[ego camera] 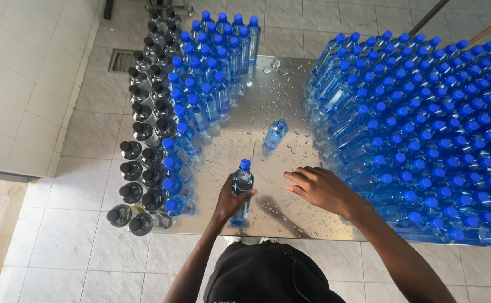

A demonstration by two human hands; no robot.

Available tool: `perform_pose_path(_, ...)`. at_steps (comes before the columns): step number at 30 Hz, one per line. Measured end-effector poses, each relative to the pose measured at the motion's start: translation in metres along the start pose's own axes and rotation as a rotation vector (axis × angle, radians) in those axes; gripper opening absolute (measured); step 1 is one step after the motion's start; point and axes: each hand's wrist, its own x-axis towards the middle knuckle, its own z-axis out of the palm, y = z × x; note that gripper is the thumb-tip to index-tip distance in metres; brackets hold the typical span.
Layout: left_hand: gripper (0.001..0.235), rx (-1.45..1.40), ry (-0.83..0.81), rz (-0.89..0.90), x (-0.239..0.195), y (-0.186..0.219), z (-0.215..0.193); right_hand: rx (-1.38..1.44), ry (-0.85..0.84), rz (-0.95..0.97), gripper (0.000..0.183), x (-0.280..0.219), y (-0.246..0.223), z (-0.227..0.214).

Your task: The person repeatedly picks up plastic water bottles from a large pile on a metal table, screws on blue caps, and places the sealed bottles into a separate row. The task involves handling numerous bottles one by one in a continuous assembly line fashion.

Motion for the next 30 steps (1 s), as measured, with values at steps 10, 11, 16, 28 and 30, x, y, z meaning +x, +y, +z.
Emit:
perform_pose_path(10, 0.111, 0.121, -0.051, 0.59, -0.018, 0.104, -0.012, -0.327, 0.315, -0.337, 0.05, 0.017, -0.032, -0.075)
perform_pose_path(11, 0.105, 0.173, -0.119, 0.624, -0.024, 0.116, -0.014, -0.391, 0.326, -0.418, 0.045, 0.018, -0.033, -0.082)
perform_pose_path(16, 0.09, 0.243, -0.277, 0.643, -0.033, 0.129, -0.012, -0.537, 0.337, -0.557, 0.056, 0.024, -0.02, -0.058)
perform_pose_path(28, 0.083, 0.294, -0.779, 0.396, -0.028, 0.083, 0.007, -0.347, 0.515, -0.35, 0.06, -0.033, -0.025, 0.05)
perform_pose_path(30, 0.1, 0.059, -1.156, 0.27, -0.016, 0.062, 0.02, -0.39, 0.652, -0.512, 0.06, -0.048, -0.027, 0.056)
